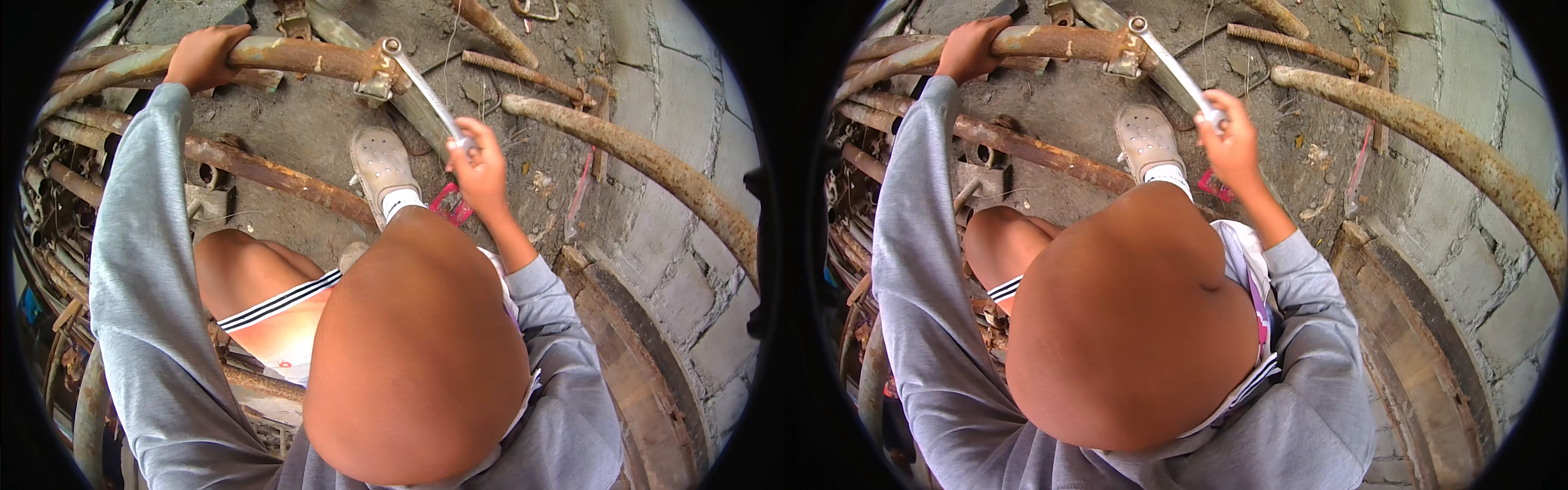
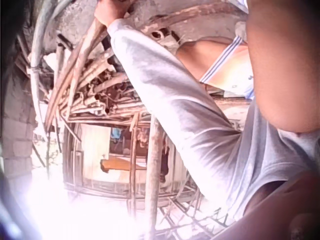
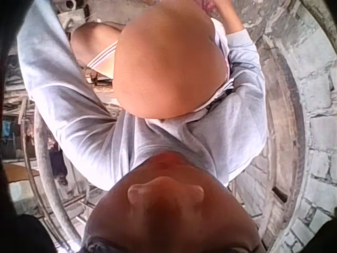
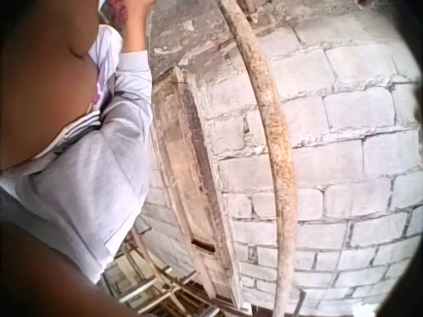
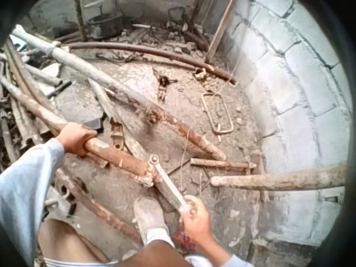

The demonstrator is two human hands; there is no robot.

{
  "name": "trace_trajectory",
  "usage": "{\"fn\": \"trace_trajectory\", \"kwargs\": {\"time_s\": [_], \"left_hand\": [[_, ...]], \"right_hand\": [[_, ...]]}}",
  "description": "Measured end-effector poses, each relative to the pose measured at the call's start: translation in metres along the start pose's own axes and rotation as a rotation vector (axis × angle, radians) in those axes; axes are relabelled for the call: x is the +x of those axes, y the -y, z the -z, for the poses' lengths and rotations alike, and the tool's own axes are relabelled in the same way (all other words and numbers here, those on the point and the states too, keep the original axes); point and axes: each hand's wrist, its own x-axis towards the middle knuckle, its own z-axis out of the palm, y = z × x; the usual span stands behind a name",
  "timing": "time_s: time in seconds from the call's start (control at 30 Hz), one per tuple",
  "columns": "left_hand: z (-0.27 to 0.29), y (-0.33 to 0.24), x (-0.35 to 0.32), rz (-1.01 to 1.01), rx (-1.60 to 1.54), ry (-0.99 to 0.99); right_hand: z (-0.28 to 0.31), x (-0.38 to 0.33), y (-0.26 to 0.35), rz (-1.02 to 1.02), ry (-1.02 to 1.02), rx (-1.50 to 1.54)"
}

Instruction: The person uses a wrench to loosen and remove nuts and bolts from metal scaffolding poles. They repeatedly position the wrench, turn fasteners, and detach metal clamps from the poles, placing the removed parts on the ground.

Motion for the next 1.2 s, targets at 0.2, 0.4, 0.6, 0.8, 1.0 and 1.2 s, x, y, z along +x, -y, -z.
{"fn": "trace_trajectory", "kwargs": {"time_s": [0.2,0.4,0.6,0.8,1.0,1.2], "left_hand": [[0.004,-0.002,0.001,-0.001,-0.008,0.056],[0.009,-0.012,0.008,-0.010,-0.030,-0.014],[0.007,-0.002,-0.001,0.080,0.021,0.174],[0.004,-0.003,0.003,0.009,-0.023,0.081],[0.001,-0.001,0.004,0.005,-0.037,0.043],[0.006,-0.002,0.004,0.008,-0.050,0.070]], "right_hand": [[0.039,0.095,-0.001,-0.197,-0.245,0.190],[-0.017,0.281,0.040,-0.008,-0.072,0.288],[-0.182,0.244,0.125,0.369,0.410,-0.401],[-0.190,0.099,0.091,0.835,0.654,-0.633],[-0.087,0.048,0.051,1.003,0.599,-0.484],[-0.024,0.028,0.035,0.682,0.233,-0.409]]}}
